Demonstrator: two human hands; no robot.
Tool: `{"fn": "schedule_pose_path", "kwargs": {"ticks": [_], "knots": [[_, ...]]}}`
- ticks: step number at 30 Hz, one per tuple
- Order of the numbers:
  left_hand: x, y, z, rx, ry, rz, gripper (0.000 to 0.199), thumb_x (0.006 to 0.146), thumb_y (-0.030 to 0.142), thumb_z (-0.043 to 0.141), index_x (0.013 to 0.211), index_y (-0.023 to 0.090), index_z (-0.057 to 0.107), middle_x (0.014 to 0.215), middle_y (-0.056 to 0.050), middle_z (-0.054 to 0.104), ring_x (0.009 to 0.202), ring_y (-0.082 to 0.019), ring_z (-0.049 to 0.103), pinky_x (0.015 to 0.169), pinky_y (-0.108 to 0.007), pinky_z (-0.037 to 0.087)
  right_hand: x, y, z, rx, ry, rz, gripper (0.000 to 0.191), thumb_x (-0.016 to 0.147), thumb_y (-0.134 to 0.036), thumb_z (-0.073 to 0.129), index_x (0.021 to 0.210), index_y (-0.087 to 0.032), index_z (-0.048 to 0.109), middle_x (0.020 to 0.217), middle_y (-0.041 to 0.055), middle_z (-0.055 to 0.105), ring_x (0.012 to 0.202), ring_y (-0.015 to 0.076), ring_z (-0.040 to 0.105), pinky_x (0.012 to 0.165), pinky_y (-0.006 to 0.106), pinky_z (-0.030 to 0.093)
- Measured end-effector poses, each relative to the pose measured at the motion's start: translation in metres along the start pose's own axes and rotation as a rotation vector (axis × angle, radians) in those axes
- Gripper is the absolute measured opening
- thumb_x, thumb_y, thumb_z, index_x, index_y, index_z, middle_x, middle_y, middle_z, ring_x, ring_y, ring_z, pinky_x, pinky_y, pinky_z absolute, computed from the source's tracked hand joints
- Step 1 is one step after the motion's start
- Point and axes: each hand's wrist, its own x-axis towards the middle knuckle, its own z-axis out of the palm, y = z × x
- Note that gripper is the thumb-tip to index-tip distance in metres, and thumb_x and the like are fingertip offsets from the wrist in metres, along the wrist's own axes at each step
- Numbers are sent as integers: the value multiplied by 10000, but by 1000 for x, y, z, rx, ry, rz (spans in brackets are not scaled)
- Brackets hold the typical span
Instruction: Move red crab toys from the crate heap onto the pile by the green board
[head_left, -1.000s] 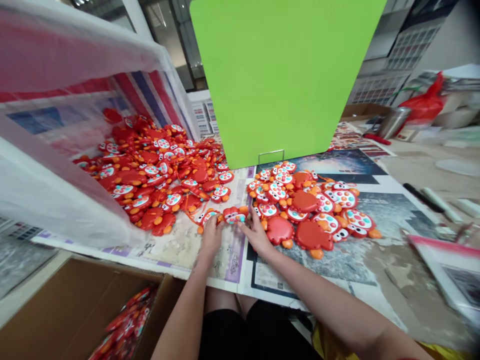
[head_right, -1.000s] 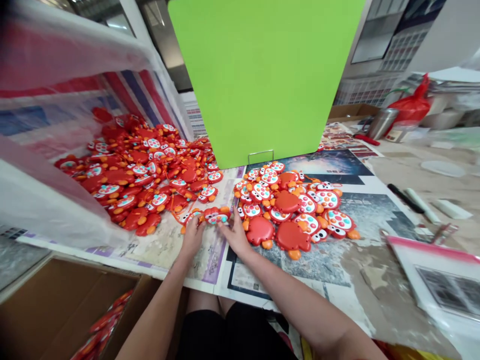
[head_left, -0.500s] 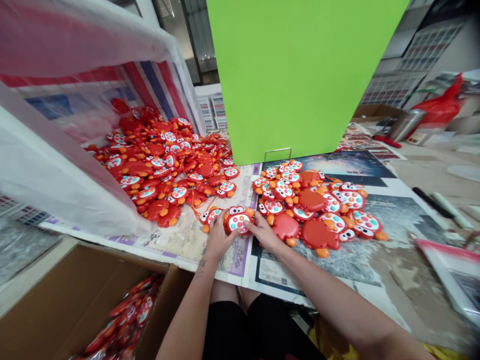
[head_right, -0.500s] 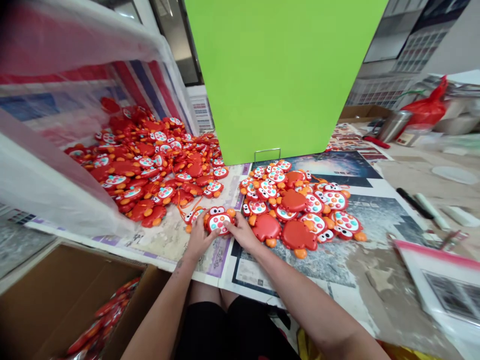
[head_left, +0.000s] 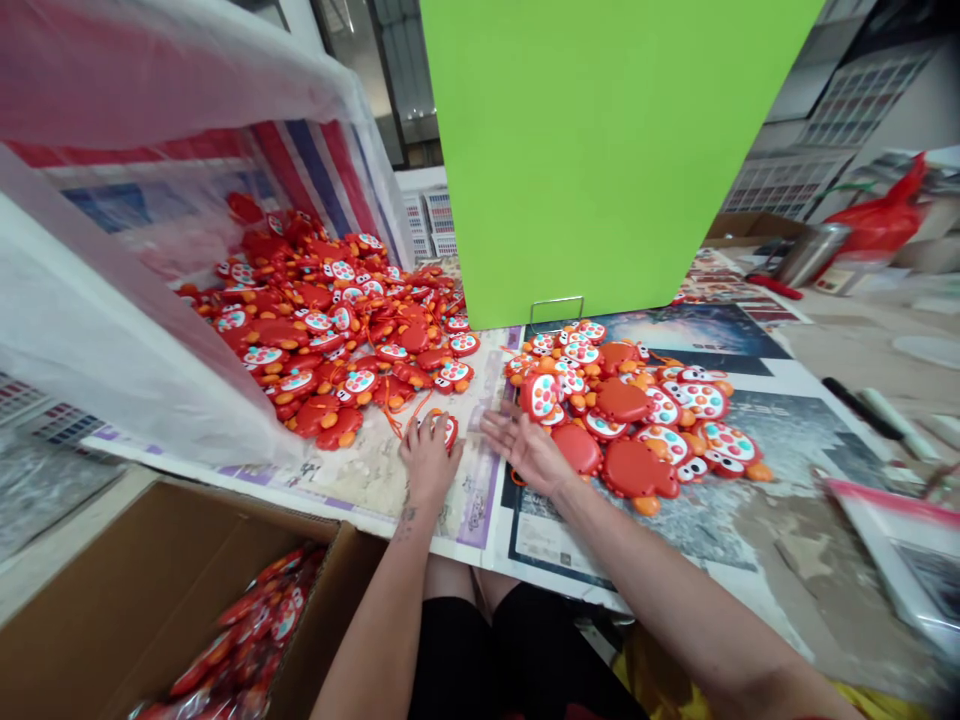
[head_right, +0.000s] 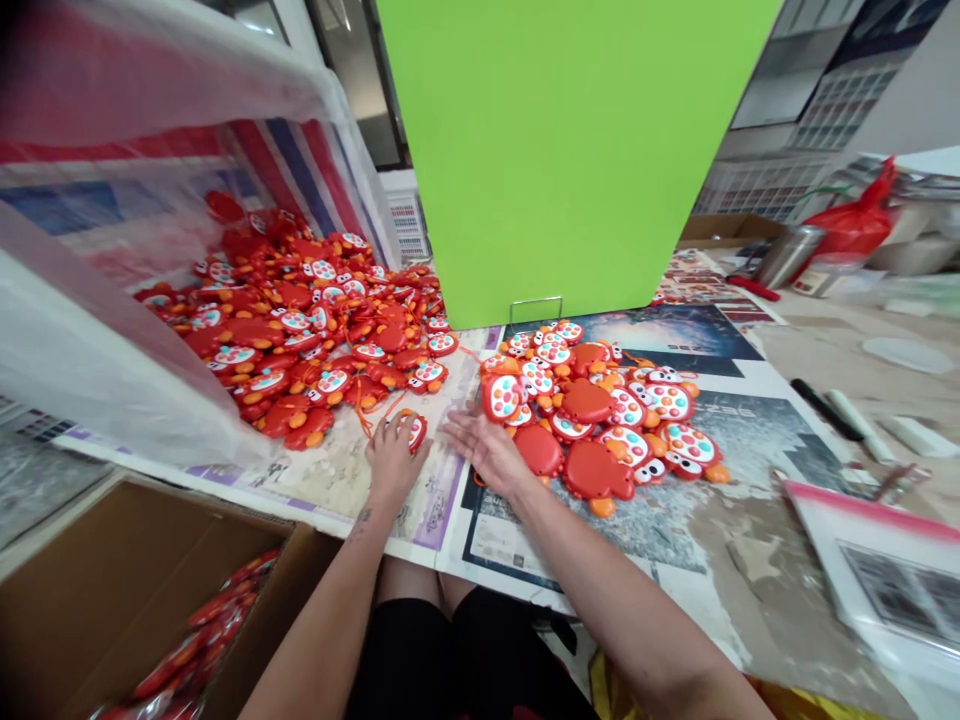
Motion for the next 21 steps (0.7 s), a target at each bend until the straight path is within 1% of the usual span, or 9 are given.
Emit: {"fn": "schedule_pose_path", "kwargs": {"ticks": [2,4,6,8,10,13,16,18,21], "knots": [[-1,0,0,14,-18,63,451,835,328,599,1277,245,558,1355,-128,544,1310,-381,388,1051,-593,302,0,8,1,-103,2,48,593,682,-476,799,1184,-251,578,1263,94,625,1113,241,625,1034,476,445],[-3,2,-2,-37,-18,171,442,842,297,584,1278,236,545,1307,-116,574,1247,-323,464,1047,-530,359,0,16,4,-173,40,56,628,646,-417,832,1190,-239,574,1262,96,615,1119,230,613,1029,453,448],[-7,5,-4,-116,-48,344,472,851,276,561,1314,209,496,1297,-116,573,1218,-275,498,1050,-473,392,0,19,7,-193,76,59,629,676,-437,803,1218,-239,551,1273,91,597,1140,228,594,993,428,479],[-10,9,-5,-169,-83,516,503,865,258,531,1354,191,437,1314,-126,555,1235,-256,495,1062,-458,395,0,17,10,-207,90,73,632,722,-461,759,1264,-252,512,1278,80,584,1120,224,598,927,403,523],[-12,12,-4,-184,-77,608,542,877,271,527,1391,187,378,1344,-141,528,1270,-257,473,1077,-466,385,-1,13,11,-217,86,79,667,740,-442,747,1318,-275,459,1259,62,588,1057,212,624,863,378,554],[-12,12,0,-179,10,576,699,851,383,602,1441,180,285,1409,-178,452,1328,-289,413,1091,-487,363,-3,10,10,-184,65,52,770,721,-363,772,1383,-297,382,1122,28,640,946,178,655,825,336,566],[-10,7,2,-180,83,434,860,800,497,646,1467,160,221,1475,-219,343,1378,-344,328,1106,-535,310,-5,9,10,-126,11,33,850,704,-295,781,1421,-335,326,1048,-5,653,906,158,659,801,324,579],[-9,5,2,-220,58,328,887,811,531,617,1480,148,178,1475,-233,326,1376,-357,325,1099,-549,307,-7,7,10,-103,-41,37,876,695,-269,784,1427,-366,312,1118,-6,637,925,161,658,789,344,593],[-9,5,0,-302,-76,224,878,826,534,592,1488,150,161,1397,-216,404,1311,-339,412,1057,-519,371,-8,5,11,-97,-69,45,837,703,-270,782,1409,-366,342,1234,11,600,975,174,654,785,357,604]]}}
